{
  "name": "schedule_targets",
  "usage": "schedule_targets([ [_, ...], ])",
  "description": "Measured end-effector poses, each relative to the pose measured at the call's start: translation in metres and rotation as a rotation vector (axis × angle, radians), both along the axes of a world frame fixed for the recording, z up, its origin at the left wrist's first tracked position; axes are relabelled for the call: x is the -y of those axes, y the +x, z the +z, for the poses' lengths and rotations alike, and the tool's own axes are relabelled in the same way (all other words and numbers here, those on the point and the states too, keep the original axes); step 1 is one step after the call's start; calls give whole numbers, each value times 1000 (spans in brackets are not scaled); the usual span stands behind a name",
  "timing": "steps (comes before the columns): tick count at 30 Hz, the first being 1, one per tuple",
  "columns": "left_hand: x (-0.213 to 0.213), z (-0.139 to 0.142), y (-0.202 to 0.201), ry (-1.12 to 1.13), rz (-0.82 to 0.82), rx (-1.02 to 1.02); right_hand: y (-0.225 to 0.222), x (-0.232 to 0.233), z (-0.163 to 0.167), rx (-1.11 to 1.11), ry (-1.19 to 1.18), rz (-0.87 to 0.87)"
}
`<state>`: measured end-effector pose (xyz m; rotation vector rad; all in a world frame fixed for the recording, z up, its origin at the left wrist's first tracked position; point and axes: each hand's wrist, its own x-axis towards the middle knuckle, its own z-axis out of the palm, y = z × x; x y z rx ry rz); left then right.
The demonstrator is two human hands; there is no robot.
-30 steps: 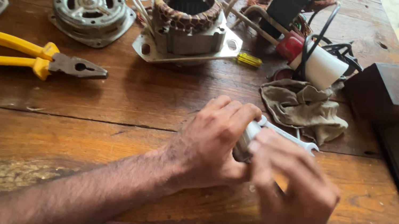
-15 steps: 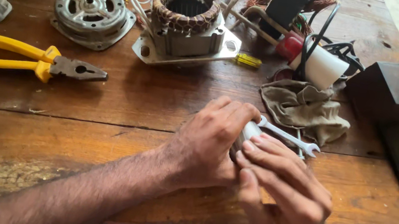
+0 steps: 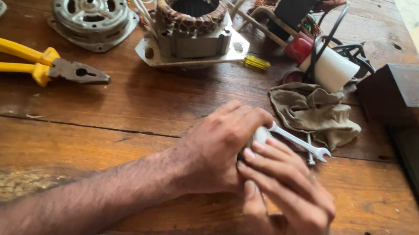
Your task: The person works on a small electric motor component at a wooden workbench, holding the aluminum housing steady with one hand while using a screwdriver-like tool on its parts. They then press and fit the rotor assembly into the housing by hand, repositioning the part repeatedly to seat it.
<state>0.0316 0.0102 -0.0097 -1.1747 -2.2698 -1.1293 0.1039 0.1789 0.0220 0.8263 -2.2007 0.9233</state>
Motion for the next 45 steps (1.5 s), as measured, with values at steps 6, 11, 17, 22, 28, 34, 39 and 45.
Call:
schedule_targets([
  [6,-2,0,4,47,55,0,-3,5,-1,193,-178,-186],
  [11,-2,5,6,41,82,3,-6,3,2,322,-210,-283],
  [17,2,15,2,-78,68,35,-4,1,-4,209,-204,-267],
  [22,19,19,-12,-137,-77,-47,-5,0,-9,351,-378,-336],
  [28,14,10,-16,-95,-26,69,-1,1,-4,231,-276,-244],
  [34,13,6,-17,-91,13,-27,0,8,0,-97,0,-183],
  [39,7,9,-15,-116,24,72,-6,8,-3,68,-150,-391],
  [45,9,9,-11,-21,9,-33,-4,6,-2,-105,-12,-225],
])
